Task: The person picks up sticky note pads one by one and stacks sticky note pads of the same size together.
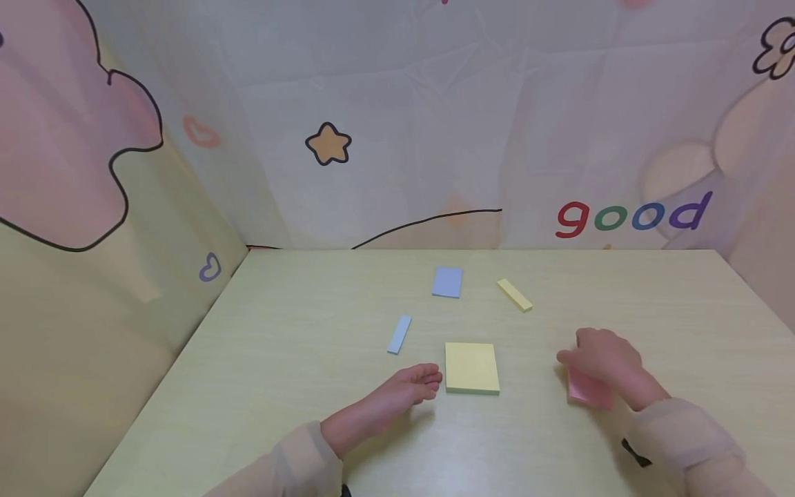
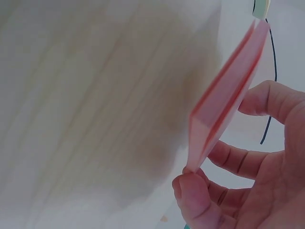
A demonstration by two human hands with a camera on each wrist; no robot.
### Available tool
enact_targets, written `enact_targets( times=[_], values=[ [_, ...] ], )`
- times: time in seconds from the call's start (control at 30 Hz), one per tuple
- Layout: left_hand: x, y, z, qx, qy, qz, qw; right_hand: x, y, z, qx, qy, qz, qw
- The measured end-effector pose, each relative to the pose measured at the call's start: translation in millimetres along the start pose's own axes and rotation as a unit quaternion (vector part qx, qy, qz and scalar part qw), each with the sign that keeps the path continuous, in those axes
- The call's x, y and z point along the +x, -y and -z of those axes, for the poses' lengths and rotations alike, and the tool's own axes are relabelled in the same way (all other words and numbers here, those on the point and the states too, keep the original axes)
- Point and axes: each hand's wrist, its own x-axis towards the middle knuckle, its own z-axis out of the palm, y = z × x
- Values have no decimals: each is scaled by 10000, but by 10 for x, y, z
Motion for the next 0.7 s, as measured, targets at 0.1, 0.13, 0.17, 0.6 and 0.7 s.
enact_targets(
  times=[0.1, 0.13, 0.17, 0.6, 0.7],
  values=[
    [-5, -2, -1, 18, -7, 12, 10000, 18, 35, -8, -5, 12, 24, 10000],
    [-6, -3, -1, 19, -10, 16, 10000, 22, 50, -10, 7, 26, 26, 10000],
    [-7, -5, -1, 16, -10, 15, 10000, 26, 64, -13, 17, 43, 24, 10000],
    [0, -4, 1, 22, -1, 24, 10000, 53, 246, -58, -22, -126, 170, 9998],
    [-5, -5, -1, -12, 21, 30, 10000, 56, 287, -77, -36, -134, 200, 9997]
  ],
)
